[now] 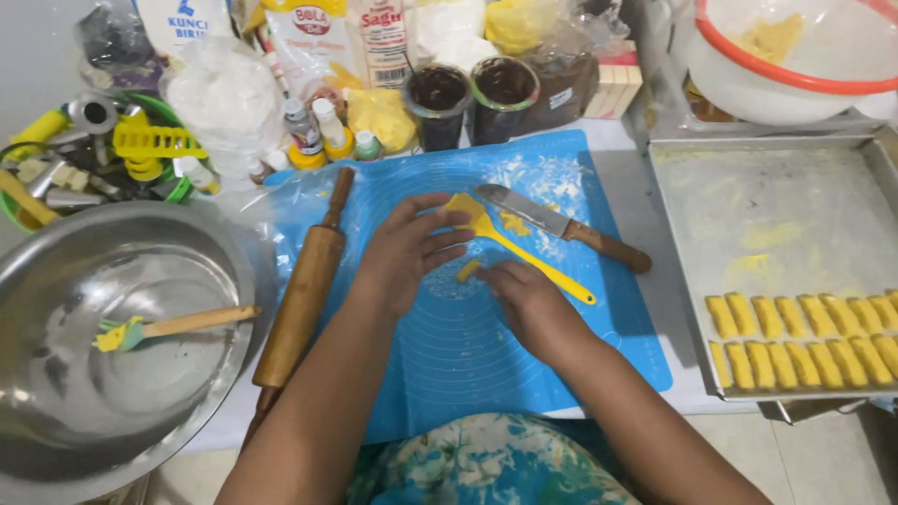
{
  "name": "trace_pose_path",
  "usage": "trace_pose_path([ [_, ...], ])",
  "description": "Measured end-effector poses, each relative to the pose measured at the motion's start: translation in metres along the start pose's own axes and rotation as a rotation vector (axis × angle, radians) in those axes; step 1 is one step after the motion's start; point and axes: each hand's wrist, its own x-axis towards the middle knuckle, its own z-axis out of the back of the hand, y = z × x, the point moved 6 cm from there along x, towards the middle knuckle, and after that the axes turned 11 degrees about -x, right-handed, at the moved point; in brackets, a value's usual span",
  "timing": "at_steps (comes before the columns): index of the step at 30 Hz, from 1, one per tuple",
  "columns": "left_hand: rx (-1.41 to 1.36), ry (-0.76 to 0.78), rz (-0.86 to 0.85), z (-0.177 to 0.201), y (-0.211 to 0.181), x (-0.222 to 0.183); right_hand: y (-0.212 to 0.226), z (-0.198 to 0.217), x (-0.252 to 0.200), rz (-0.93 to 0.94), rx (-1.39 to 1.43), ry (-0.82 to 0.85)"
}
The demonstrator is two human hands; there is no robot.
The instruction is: Arranging small pieces of cookie dough on a baking tray and silicone mat using a knife
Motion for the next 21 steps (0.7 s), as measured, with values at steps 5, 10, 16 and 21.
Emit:
trace_pose_path([
  [5,-0.018,-0.116,-0.064,0.05,0.007,-0.025,-0.009,-0.028,0.027,0.106,-0.13,0.209],
  [10,-0.027,-0.178,-0.032,0.068,0.024,-0.037,-0.019,-0.046,0.032,0.219,-0.124,0.214],
  [16,-0.034,-0.189,0.042,0.064,0.053,-0.034,-0.03,-0.05,0.034,0.163,-0.038,0.184],
  [21,-0.174,-0.057,0.161,0.05,0.079,-0.026,-0.008,-0.022,0.034,0.067,0.178,0.119],
])
